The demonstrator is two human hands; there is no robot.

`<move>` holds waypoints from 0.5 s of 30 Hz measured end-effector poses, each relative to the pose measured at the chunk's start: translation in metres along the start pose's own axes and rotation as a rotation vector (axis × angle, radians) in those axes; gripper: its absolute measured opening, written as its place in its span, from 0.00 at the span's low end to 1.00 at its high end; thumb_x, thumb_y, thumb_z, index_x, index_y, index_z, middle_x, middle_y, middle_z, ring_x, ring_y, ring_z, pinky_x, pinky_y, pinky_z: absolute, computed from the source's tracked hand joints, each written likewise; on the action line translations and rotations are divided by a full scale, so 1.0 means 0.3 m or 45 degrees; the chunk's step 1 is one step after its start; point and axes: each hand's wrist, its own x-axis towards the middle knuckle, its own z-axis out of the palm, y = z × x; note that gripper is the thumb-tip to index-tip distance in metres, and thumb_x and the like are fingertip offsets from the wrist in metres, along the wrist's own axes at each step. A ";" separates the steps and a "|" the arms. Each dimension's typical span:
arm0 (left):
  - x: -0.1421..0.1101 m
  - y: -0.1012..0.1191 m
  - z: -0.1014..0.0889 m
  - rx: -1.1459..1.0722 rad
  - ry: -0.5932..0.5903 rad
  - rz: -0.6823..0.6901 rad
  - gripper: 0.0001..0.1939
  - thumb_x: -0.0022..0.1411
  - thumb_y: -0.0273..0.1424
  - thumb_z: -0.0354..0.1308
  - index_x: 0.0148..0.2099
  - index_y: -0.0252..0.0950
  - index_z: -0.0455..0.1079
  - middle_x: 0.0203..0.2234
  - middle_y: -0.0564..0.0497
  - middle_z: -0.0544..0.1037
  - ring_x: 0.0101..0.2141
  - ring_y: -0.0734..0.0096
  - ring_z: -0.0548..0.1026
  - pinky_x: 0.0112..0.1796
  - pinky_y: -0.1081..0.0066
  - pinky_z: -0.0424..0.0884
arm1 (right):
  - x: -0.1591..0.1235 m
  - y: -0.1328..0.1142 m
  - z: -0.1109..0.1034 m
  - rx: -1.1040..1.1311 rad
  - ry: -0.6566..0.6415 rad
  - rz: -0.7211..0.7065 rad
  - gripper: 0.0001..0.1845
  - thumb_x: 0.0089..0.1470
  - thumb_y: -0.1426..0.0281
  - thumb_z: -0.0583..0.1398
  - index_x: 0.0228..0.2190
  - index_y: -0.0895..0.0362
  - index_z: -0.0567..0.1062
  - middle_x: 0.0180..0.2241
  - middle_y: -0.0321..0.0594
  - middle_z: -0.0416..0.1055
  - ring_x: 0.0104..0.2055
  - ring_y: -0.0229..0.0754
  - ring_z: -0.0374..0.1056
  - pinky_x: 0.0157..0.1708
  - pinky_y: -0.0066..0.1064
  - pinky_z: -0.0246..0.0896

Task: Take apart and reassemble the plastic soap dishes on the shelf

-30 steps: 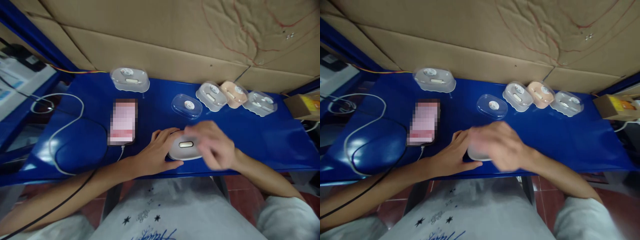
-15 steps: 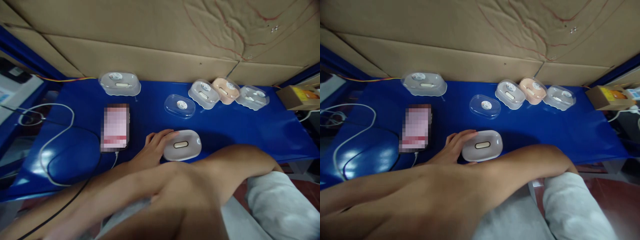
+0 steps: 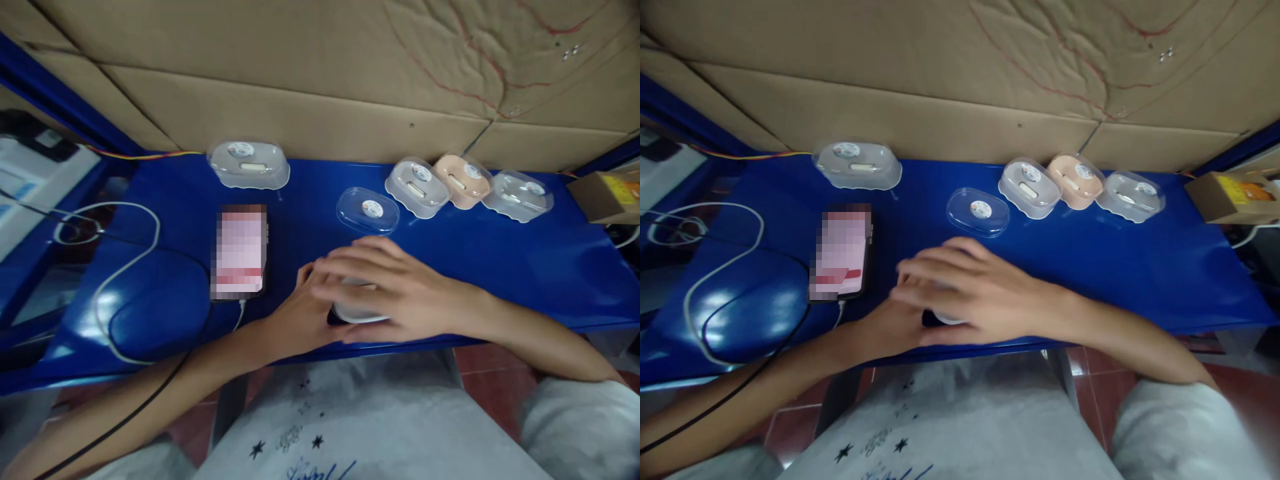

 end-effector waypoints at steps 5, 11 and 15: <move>0.007 -0.017 -0.022 0.507 -0.267 0.281 0.54 0.54 0.41 0.77 0.75 0.47 0.52 0.71 0.39 0.66 0.67 0.35 0.65 0.65 0.35 0.52 | -0.200 0.079 0.044 0.131 -0.193 0.387 0.60 0.54 0.46 0.71 0.76 0.46 0.49 0.78 0.52 0.44 0.79 0.64 0.45 0.73 0.67 0.47; 0.008 -0.017 -0.028 0.612 -0.242 0.230 0.62 0.53 0.41 0.78 0.78 0.52 0.42 0.72 0.40 0.64 0.67 0.34 0.64 0.63 0.38 0.56 | -0.236 0.088 0.069 0.237 -0.147 0.439 0.48 0.61 0.54 0.69 0.74 0.41 0.54 0.74 0.47 0.58 0.75 0.58 0.57 0.71 0.60 0.59; 0.004 -0.016 -0.028 0.590 -0.195 0.212 0.62 0.53 0.43 0.78 0.78 0.51 0.42 0.72 0.39 0.63 0.68 0.32 0.62 0.63 0.37 0.56 | -0.237 0.113 0.062 0.327 -0.102 0.466 0.43 0.59 0.52 0.69 0.70 0.44 0.62 0.73 0.46 0.60 0.74 0.56 0.59 0.71 0.56 0.61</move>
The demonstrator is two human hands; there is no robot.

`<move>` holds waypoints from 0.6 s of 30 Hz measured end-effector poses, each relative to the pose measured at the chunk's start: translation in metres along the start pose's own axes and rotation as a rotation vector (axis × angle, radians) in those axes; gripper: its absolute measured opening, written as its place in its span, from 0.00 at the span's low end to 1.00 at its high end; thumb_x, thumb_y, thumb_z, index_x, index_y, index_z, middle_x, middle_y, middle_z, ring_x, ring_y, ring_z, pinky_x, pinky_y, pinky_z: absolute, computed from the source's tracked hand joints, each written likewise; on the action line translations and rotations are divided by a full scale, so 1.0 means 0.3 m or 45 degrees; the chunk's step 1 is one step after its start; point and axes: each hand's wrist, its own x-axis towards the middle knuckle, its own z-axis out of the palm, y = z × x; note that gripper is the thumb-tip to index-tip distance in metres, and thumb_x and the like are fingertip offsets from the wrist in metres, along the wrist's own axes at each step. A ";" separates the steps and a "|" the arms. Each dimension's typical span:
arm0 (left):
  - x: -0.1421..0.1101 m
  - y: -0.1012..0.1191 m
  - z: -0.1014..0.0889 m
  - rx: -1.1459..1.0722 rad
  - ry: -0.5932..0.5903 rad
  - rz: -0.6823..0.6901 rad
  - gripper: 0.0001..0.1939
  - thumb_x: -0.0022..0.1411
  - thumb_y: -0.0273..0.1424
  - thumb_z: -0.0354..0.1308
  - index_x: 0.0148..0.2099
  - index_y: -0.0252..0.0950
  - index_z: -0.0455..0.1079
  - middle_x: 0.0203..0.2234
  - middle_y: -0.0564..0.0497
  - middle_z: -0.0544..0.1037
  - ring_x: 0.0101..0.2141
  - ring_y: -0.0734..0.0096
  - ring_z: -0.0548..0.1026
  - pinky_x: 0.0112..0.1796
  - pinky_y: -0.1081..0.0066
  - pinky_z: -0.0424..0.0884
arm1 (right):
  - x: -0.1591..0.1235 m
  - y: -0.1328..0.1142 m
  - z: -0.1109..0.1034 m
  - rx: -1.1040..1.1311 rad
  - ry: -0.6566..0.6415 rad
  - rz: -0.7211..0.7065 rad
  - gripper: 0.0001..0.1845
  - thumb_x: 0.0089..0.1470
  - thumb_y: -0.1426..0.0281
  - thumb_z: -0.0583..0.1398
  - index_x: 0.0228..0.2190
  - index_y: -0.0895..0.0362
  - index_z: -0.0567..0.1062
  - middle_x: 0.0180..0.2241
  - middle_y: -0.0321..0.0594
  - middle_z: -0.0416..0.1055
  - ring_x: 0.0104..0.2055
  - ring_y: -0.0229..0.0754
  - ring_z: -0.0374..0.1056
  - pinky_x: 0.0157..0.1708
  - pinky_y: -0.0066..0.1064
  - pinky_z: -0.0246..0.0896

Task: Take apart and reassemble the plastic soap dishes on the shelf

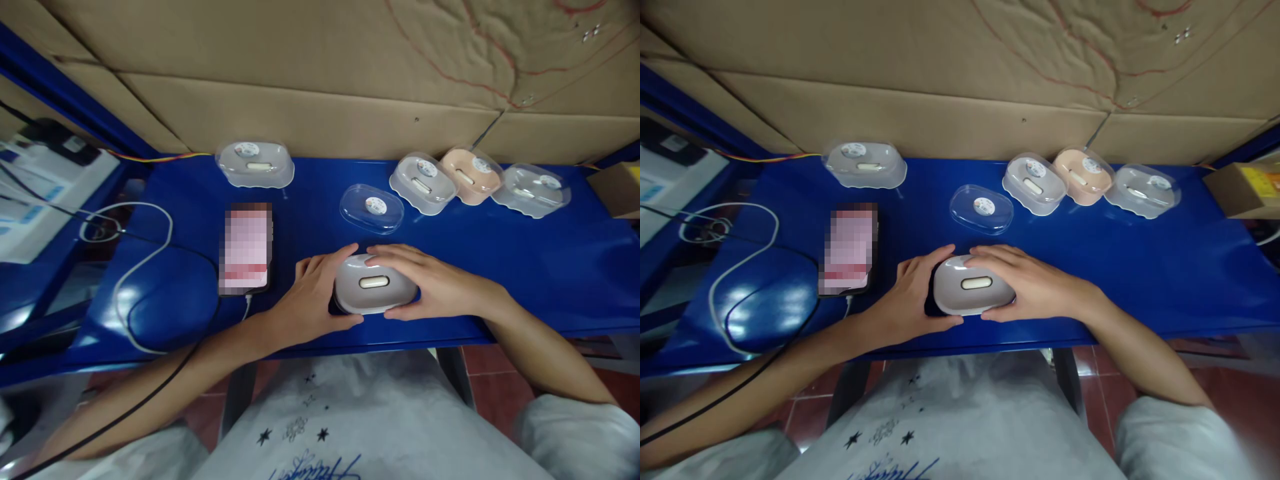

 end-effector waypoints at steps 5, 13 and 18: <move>-0.008 0.004 0.007 0.026 0.021 0.045 0.61 0.55 0.42 0.76 0.78 0.48 0.40 0.72 0.37 0.63 0.67 0.32 0.64 0.63 0.38 0.57 | 0.010 0.008 -0.009 0.090 0.024 -0.031 0.41 0.58 0.54 0.70 0.67 0.45 0.65 0.70 0.46 0.64 0.72 0.55 0.63 0.69 0.52 0.64; -0.009 0.017 -0.010 0.049 -0.005 0.004 0.62 0.56 0.41 0.76 0.79 0.47 0.37 0.72 0.37 0.61 0.67 0.36 0.64 0.65 0.41 0.56 | 0.021 0.049 -0.034 0.200 0.110 -0.095 0.40 0.57 0.56 0.71 0.66 0.47 0.66 0.67 0.47 0.69 0.68 0.55 0.69 0.65 0.45 0.68; 0.004 0.021 -0.028 -0.156 -0.025 -0.121 0.66 0.54 0.56 0.74 0.79 0.48 0.35 0.74 0.36 0.57 0.68 0.32 0.62 0.65 0.38 0.55 | 0.022 0.048 -0.013 0.152 0.156 -0.102 0.40 0.58 0.56 0.72 0.66 0.49 0.66 0.69 0.50 0.66 0.71 0.55 0.65 0.68 0.47 0.65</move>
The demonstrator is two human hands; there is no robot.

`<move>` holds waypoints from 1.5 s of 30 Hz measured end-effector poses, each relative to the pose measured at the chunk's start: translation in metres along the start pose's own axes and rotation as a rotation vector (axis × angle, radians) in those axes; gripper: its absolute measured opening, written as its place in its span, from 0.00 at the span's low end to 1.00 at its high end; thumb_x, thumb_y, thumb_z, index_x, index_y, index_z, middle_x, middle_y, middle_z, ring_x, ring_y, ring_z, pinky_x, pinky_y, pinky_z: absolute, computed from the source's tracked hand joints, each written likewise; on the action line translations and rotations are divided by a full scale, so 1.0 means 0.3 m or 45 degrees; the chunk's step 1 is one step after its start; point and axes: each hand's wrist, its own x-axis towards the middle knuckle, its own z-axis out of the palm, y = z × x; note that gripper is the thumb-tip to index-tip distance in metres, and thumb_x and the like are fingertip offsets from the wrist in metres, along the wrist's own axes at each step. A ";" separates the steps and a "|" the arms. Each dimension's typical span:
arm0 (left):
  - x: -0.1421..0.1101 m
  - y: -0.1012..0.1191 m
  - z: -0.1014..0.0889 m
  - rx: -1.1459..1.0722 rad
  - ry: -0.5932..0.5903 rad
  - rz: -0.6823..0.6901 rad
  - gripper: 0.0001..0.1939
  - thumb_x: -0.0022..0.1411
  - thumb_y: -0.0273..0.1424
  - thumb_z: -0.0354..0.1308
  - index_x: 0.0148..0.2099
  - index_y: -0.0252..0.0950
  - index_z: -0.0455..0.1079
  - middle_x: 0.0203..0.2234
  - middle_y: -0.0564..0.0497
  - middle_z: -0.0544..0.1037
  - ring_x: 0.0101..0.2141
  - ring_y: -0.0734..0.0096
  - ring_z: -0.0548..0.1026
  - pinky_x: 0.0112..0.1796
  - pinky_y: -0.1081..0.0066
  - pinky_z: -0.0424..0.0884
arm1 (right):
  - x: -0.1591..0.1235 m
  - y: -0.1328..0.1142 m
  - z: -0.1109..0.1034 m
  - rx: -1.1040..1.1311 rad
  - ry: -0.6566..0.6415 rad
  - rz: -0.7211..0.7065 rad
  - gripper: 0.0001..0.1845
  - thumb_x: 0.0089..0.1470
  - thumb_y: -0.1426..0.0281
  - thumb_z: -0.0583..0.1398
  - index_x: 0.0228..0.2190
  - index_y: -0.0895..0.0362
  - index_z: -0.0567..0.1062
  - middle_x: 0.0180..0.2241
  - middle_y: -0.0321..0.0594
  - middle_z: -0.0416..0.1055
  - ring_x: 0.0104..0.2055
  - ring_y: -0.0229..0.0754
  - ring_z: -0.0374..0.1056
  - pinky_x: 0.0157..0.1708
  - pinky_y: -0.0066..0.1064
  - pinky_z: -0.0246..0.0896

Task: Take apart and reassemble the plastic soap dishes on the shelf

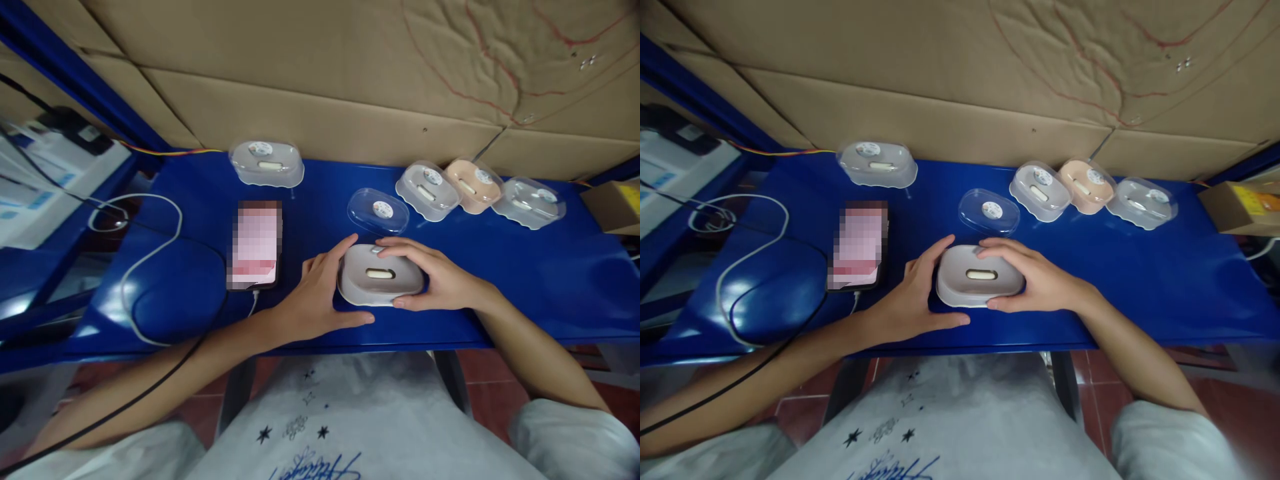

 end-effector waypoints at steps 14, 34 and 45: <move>0.002 -0.002 -0.001 -0.505 0.030 -0.053 0.62 0.56 0.44 0.77 0.78 0.47 0.38 0.65 0.37 0.69 0.67 0.40 0.67 0.68 0.37 0.50 | 0.008 0.003 -0.012 0.019 0.245 -0.044 0.32 0.61 0.54 0.68 0.62 0.50 0.70 0.64 0.50 0.71 0.69 0.55 0.66 0.66 0.49 0.65; -0.035 0.003 0.014 -0.166 -0.050 0.114 0.53 0.60 0.39 0.73 0.76 0.49 0.42 0.71 0.41 0.59 0.70 0.43 0.62 0.68 0.43 0.58 | 0.057 0.118 0.024 -0.429 0.299 0.129 0.33 0.67 0.50 0.62 0.68 0.47 0.66 0.76 0.49 0.53 0.79 0.62 0.45 0.73 0.65 0.45; -0.007 -0.003 0.009 0.263 -0.064 0.041 0.47 0.60 0.37 0.71 0.75 0.49 0.51 0.76 0.37 0.53 0.75 0.32 0.49 0.67 0.31 0.46 | 0.021 0.008 0.061 -0.516 0.262 -0.157 0.20 0.73 0.66 0.57 0.63 0.51 0.72 0.63 0.45 0.75 0.67 0.51 0.69 0.64 0.51 0.61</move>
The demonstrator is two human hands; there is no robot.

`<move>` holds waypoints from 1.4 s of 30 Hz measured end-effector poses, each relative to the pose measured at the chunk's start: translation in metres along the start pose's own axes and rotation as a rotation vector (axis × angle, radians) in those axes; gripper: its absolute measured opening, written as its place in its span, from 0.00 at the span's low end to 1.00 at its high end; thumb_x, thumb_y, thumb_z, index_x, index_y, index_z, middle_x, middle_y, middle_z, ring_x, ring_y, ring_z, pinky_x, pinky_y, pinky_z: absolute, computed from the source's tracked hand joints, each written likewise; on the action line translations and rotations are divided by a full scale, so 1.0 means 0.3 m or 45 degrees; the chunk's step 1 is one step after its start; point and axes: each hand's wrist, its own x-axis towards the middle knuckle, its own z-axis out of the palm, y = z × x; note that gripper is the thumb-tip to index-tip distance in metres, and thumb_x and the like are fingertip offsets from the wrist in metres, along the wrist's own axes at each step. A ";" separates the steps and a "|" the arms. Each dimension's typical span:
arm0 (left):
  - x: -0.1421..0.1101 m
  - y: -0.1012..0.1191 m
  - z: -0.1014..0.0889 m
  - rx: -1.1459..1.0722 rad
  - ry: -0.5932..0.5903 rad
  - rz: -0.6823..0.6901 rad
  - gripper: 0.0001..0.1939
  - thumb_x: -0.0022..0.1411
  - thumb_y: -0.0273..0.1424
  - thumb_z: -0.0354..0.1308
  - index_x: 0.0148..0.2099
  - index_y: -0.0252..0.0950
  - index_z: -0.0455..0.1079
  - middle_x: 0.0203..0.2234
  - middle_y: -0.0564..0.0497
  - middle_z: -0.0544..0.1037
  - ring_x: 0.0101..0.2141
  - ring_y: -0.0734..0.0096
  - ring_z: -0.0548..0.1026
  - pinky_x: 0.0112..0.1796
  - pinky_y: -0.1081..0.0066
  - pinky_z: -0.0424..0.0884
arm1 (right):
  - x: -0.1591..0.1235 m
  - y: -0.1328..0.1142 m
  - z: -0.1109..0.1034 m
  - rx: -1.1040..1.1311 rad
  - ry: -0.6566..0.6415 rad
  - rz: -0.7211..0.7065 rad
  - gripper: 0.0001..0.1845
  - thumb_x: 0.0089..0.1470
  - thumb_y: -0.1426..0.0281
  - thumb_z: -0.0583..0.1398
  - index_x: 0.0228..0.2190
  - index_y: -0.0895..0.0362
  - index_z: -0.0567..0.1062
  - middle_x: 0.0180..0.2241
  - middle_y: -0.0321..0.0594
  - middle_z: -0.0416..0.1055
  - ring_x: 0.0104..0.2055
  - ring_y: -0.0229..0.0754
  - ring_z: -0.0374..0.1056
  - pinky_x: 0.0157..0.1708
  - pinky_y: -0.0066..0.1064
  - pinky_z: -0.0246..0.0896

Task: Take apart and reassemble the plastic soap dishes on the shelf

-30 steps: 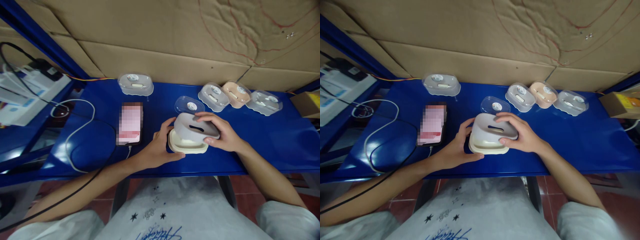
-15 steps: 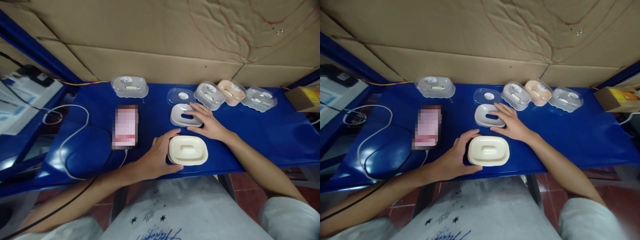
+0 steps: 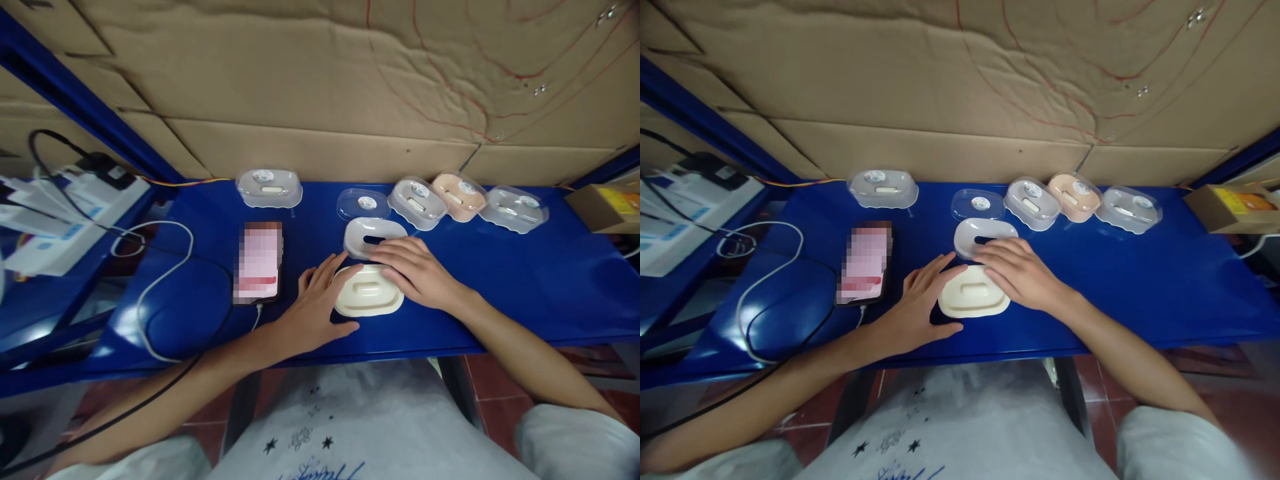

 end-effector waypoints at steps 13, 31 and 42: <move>0.016 0.006 -0.020 -0.042 0.038 -0.078 0.59 0.52 0.48 0.77 0.77 0.41 0.49 0.75 0.31 0.56 0.74 0.31 0.51 0.69 0.33 0.46 | 0.000 0.046 0.014 -0.160 0.072 0.070 0.14 0.71 0.66 0.60 0.55 0.52 0.78 0.52 0.44 0.82 0.56 0.51 0.76 0.58 0.48 0.64; 0.047 -0.010 -0.020 -1.449 0.252 -0.239 0.57 0.50 0.31 0.78 0.75 0.48 0.51 0.69 0.42 0.67 0.66 0.48 0.70 0.65 0.49 0.67 | -0.013 -0.050 0.014 -0.014 0.248 -0.108 0.28 0.67 0.73 0.63 0.65 0.47 0.71 0.50 0.42 0.82 0.48 0.48 0.77 0.48 0.45 0.70; 0.059 0.004 -0.028 -1.865 0.259 -0.389 0.23 0.66 0.39 0.70 0.59 0.39 0.74 0.56 0.44 0.81 0.59 0.52 0.78 0.59 0.56 0.73 | 0.004 -0.053 0.037 -0.036 0.147 -0.175 0.25 0.69 0.72 0.60 0.65 0.50 0.71 0.49 0.44 0.82 0.47 0.48 0.77 0.47 0.44 0.73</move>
